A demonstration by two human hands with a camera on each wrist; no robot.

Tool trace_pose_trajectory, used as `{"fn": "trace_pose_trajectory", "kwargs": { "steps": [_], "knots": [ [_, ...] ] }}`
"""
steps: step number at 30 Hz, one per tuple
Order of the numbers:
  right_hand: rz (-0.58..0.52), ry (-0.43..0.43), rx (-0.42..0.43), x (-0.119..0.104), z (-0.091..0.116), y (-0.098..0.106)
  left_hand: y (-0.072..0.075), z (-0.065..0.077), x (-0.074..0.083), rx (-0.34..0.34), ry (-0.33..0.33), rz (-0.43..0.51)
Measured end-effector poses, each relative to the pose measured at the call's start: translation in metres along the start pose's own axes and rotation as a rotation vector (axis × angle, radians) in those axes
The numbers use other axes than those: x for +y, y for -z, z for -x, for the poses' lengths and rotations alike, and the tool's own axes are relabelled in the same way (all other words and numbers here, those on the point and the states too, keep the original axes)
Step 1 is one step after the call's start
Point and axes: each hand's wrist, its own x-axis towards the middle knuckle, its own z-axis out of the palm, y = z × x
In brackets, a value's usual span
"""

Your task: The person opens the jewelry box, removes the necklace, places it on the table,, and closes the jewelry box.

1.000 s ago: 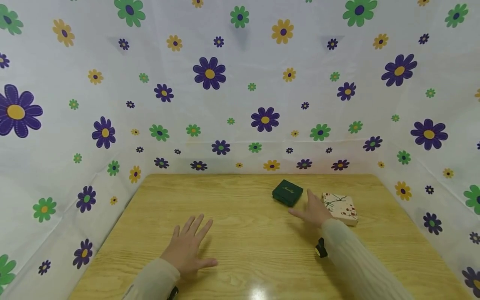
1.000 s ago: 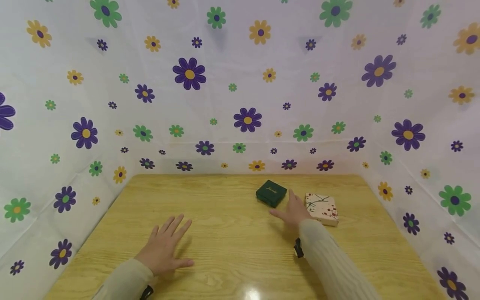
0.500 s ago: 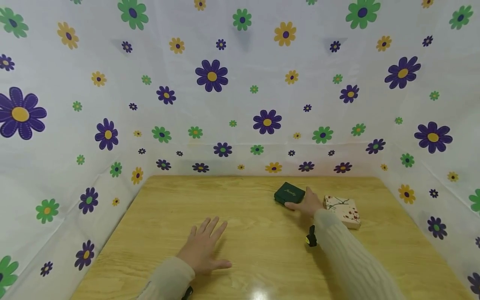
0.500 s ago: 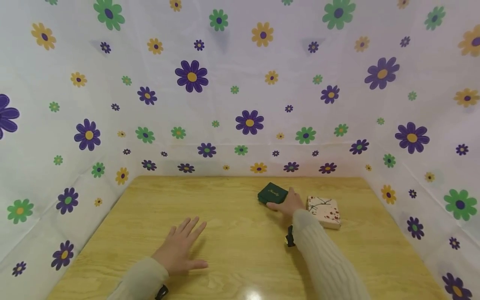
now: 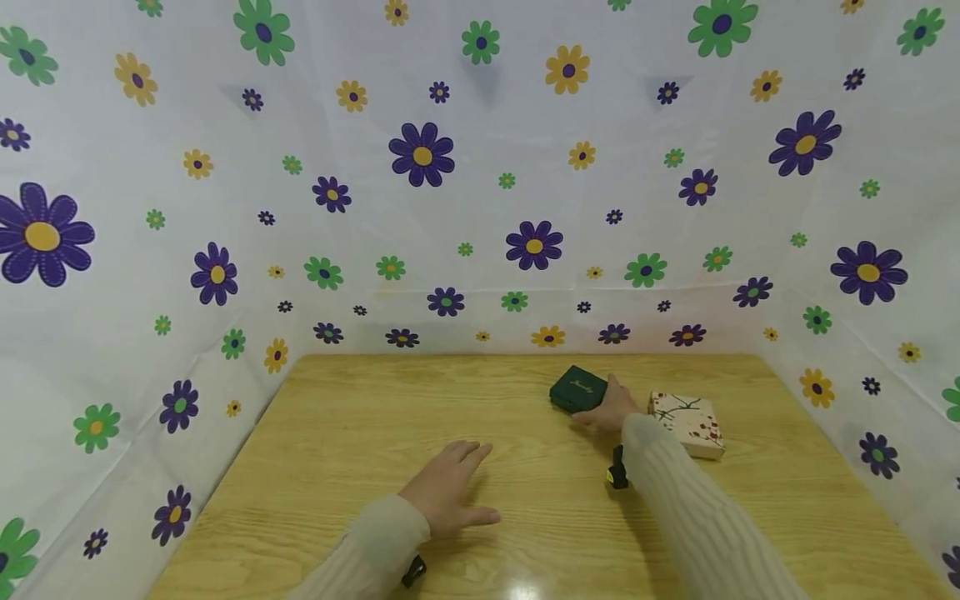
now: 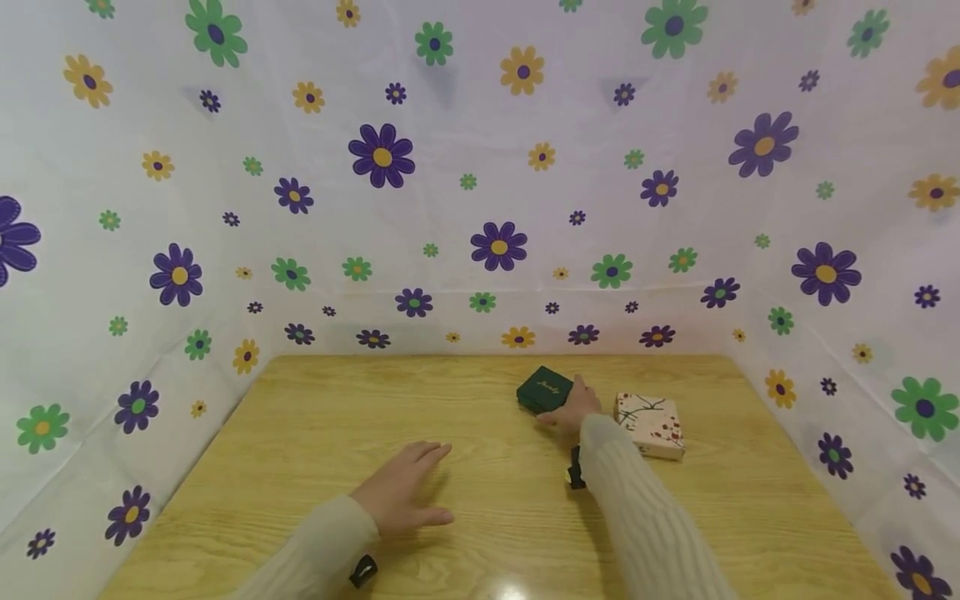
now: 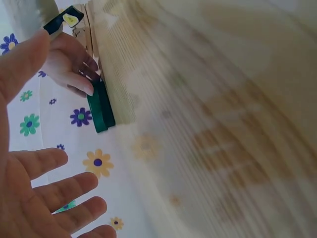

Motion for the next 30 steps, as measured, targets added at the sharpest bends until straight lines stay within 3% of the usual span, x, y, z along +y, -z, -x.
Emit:
{"fn": "trace_pose_trajectory", "kwargs": {
  "steps": [7, 13, 22, 30],
  "knots": [
    [-0.014, 0.009, 0.009, -0.012, 0.018, 0.001, -0.003, -0.011, 0.006, 0.006, -0.021, -0.025],
    [0.123, 0.009, 0.019, -0.014, 0.013, -0.007, -0.005, -0.014, 0.004, 0.008, -0.024, -0.014],
    [0.127, -0.027, 0.029, -0.011, 0.003, -0.013, -0.006, -0.016, 0.005, -0.007, -0.009, 0.001],
    [0.111, 0.020, 0.007, -0.016, 0.002, -0.016, -0.003, -0.020, 0.001, 0.024, 0.002, -0.016]
  ]
}}
